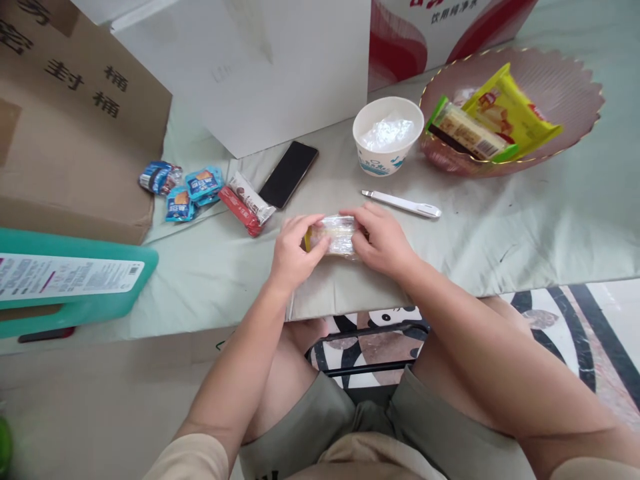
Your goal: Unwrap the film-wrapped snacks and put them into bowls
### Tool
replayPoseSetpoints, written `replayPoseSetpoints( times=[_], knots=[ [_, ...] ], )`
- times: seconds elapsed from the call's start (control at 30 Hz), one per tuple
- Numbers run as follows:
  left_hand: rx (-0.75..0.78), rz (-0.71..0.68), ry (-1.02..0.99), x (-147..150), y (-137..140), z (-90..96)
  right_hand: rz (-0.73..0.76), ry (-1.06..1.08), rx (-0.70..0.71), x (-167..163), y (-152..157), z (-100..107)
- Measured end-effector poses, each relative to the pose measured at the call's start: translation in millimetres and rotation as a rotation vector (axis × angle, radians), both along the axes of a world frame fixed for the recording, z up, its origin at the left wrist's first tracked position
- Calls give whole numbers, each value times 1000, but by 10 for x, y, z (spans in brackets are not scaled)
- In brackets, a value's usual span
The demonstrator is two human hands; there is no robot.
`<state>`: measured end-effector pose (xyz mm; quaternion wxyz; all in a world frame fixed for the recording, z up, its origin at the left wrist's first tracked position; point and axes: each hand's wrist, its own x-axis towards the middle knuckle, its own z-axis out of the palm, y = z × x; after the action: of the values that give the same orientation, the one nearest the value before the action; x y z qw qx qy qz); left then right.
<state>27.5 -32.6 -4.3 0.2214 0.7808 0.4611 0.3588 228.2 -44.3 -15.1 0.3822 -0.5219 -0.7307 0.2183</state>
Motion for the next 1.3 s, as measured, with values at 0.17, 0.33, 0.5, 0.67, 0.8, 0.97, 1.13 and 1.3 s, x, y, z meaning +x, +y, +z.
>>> replayPoseSetpoints(
  times=[0.17, 0.33, 0.5, 0.67, 0.8, 0.97, 1.13, 1.3],
  knots=[
    [-134, 66, -266, -28, 37, -19, -21, 66, 27, 3, -2, 11],
    [-395, 265, -770, -101, 130, 27, -196, 81, 20, 123, 28, 91],
    [-499, 435, -940, -158, 206, 92, -369, -168, 60, 415, 70, 104],
    [-460, 417, -889, -197, 253, 47, -533, -323, -3, 688, 25, 150],
    [-285, 326, -657, -236, 237, 22, -462, -274, 108, 686, -92, 272],
    [-97, 58, -88, -269, 133, -2, -114, -271, 193, 410, -132, 232],
    [-61, 67, 39, -330, 98, -42, -74, -287, 102, 349, -57, 118],
    [65, 107, -45, -366, 66, 64, -117, -132, 142, 446, -133, 258]
  ],
)
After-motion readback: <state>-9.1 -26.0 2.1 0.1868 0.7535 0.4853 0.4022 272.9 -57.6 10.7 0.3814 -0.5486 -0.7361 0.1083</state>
